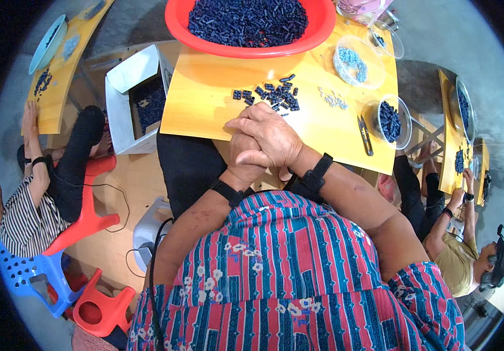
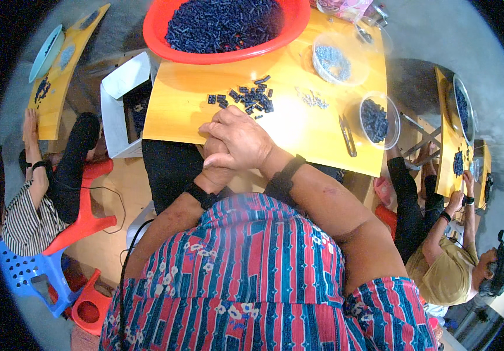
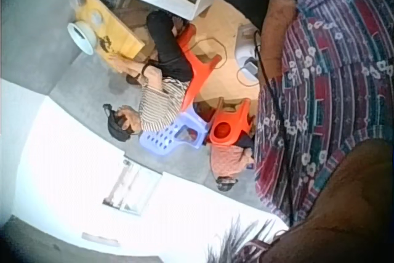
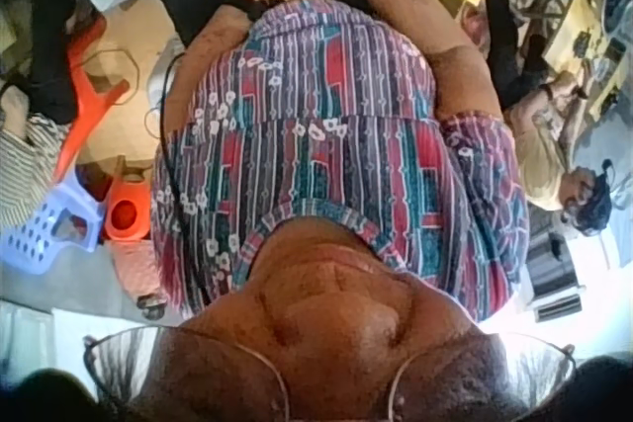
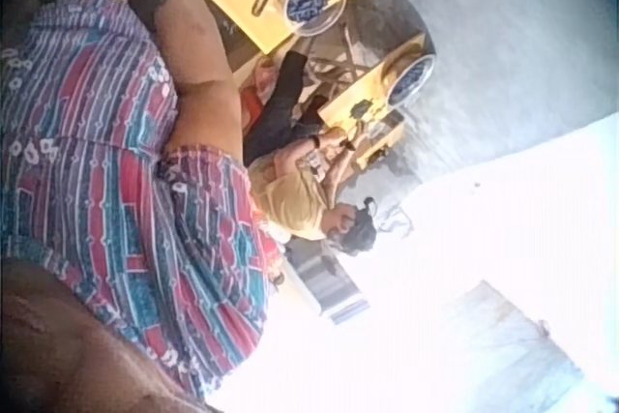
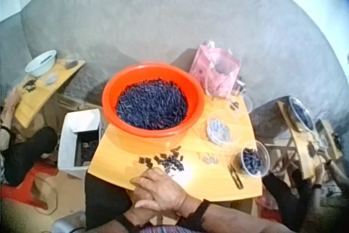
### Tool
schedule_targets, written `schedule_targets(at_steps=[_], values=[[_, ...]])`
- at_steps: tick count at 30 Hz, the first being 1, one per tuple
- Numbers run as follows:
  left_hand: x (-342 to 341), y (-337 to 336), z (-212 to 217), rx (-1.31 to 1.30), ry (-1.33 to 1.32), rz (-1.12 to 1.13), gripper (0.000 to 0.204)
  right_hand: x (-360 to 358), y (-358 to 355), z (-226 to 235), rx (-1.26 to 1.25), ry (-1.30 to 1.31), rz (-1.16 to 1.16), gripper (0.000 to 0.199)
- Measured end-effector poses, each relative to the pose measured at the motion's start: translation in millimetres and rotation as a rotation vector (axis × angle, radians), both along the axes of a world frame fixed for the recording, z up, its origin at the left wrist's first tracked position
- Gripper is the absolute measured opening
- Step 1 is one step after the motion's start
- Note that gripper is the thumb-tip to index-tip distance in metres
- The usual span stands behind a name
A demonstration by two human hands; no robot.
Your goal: Assembling small blue and white plastic components on a table.
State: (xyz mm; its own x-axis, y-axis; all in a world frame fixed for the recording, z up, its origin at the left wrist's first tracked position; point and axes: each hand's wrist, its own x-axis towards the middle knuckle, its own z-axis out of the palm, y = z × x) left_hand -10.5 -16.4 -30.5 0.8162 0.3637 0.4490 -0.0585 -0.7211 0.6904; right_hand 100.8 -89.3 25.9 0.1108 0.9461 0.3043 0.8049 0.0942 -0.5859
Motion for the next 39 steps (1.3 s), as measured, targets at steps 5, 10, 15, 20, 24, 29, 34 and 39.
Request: schedule_targets(at_steps=[5, 10, 15, 20, 24, 29, 34, 39], values=[[5.1, 4.8, -3.7, -0.069, 0.056, -0.028, 0.030, 7.4, 2.7, -7.0, 0.034, -0.036, -0.003, 0.076], [16.8, 7.7, 5.2, 0.027, 0.022, 0.053, 0.023, 22.6, 1.5, -8.5, 0.171, 0.215, -0.101, 0.046], [13.5, 18.8, 36.8, -0.208, 0.054, -0.117, 0.015, 35.9, -42.9, 10.9, 0.122, 0.707, -0.401, 0.026], [9.0, 20.9, 37.9, -0.774, 0.175, -0.161, 0.012, 9.3, -64.9, 6.1, 0.007, 0.860, -0.350, 0.043], [6.8, 22.0, 37.2, -0.851, 0.174, -0.193, 0.012, 9.5, -58.7, 5.2, 0.079, 0.587, -0.349, 0.039], [2.3, 22.8, 37.7, -0.905, 0.225, -0.236, 0.014, 5.6, -59.0, 4.6, 0.062, 0.504, -0.303, 0.033], [-4.0, 27.0, 45.3, -0.879, 0.237, -0.287, 0.016, 0.2, -59.3, 6.5, 0.060, 0.550, -0.297, 0.030], [-7.5, 28.6, 49.2, -0.867, 0.226, -0.324, 0.018, 0.1, -60.4, 3.5, 0.074, 0.594, -0.308, 0.028]])
